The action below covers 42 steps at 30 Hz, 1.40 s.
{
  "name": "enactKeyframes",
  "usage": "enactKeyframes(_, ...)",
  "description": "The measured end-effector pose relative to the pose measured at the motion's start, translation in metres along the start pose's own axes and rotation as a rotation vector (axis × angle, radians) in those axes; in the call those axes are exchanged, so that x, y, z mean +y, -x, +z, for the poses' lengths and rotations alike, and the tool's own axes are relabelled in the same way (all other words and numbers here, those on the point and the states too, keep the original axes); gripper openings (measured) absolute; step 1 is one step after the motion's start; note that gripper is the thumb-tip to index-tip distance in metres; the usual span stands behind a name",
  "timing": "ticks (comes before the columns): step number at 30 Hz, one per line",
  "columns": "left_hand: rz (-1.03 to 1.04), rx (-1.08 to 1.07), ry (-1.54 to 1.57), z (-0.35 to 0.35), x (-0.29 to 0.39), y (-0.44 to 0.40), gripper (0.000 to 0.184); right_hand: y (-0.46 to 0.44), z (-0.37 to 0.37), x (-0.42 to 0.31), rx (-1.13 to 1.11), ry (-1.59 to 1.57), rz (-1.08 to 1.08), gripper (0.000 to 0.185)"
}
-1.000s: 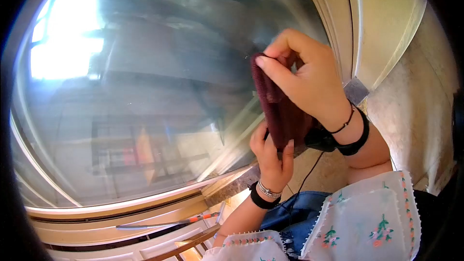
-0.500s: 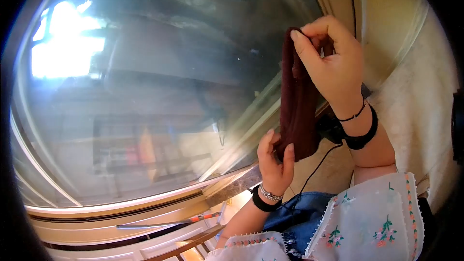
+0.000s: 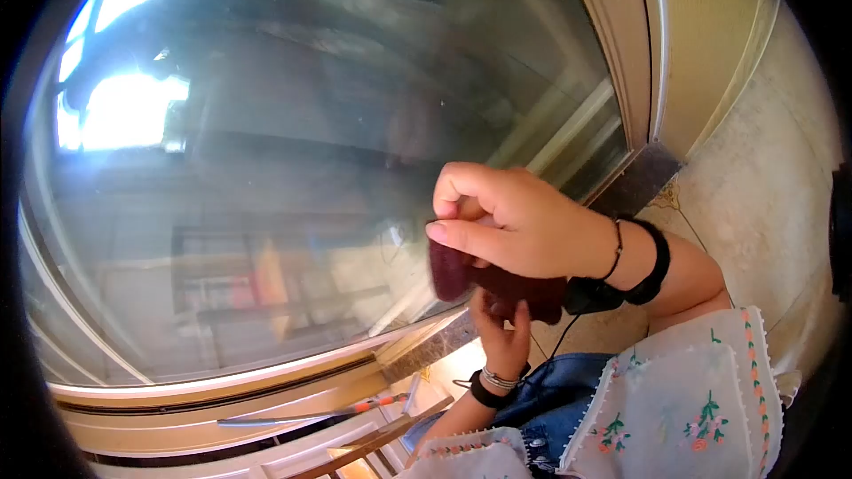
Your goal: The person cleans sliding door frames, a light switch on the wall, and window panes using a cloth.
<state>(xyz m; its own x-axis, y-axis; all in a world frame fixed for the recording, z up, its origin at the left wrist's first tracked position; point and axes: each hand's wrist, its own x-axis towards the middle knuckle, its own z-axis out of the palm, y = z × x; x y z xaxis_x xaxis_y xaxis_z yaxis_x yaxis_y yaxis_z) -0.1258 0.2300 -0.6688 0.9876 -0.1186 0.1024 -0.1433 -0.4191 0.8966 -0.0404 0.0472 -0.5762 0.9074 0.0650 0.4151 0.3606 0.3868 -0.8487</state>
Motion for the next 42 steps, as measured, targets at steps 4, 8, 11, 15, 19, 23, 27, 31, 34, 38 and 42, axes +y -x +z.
enactKeyframes(4, 0.088, 0.211, 0.200, -0.004, 0.030, -0.016, 0.044, 0.004, 0.020, -0.010, 0.038, 0.140, -0.365, 0.010)
enactKeyframes(8, 0.477, 0.421, 0.110, -0.011, 0.062, -0.046, 0.031, -0.029, 0.027, -0.020, 0.189, 0.282, -0.918, 0.012)
enactKeyframes(11, 0.730, 0.515, 0.225, 0.018, 0.117, -0.091, 0.023, -0.055, 0.022, -0.019, 0.374, 0.724, -1.073, 0.031)
enactKeyframes(15, 0.930, 0.316, -0.599, 0.021, 0.117, -0.099, 0.029, -0.044, -0.031, -0.022, 0.423, 1.062, -0.777, 0.057)
enactKeyframes(19, 0.839, 0.070, -0.578, 0.041, 0.071, -0.093, 0.040, -0.020, -0.057, 0.042, 0.657, 1.175, -0.724, 0.062)
enactKeyframes(23, 0.842, 0.083, -0.591, 0.048, 0.038, -0.087, 0.041, -0.013, -0.056, 0.067, 0.628, 1.158, -0.760, 0.059)
enactKeyframes(27, 0.766, 0.036, -0.615, 0.038, 0.025, -0.073, 0.058, -0.009, -0.034, 0.058, 0.484, 1.150, -0.696, 0.055)
enactKeyframes(31, 0.859, 0.260, -0.583, 0.010, 0.041, -0.073, 0.077, -0.015, 0.003, 0.019, 0.152, 0.932, -0.844, 0.048)
enactKeyframes(34, 1.036, 0.548, -0.704, -0.015, 0.071, -0.100, 0.085, -0.044, 0.020, -0.025, 0.270, 0.705, -1.108, 0.042)
enactKeyframes(38, 0.949, 0.627, -0.629, -0.082, 0.087, -0.138, 0.083, -0.095, 0.031, -0.083, 0.524, 0.599, -1.261, 0.032)
enactKeyframes(42, 1.066, 0.337, -0.918, -0.002, 0.177, -0.124, 0.072, -0.107, -0.007, -0.094, 0.766, 0.776, -1.212, 0.045)
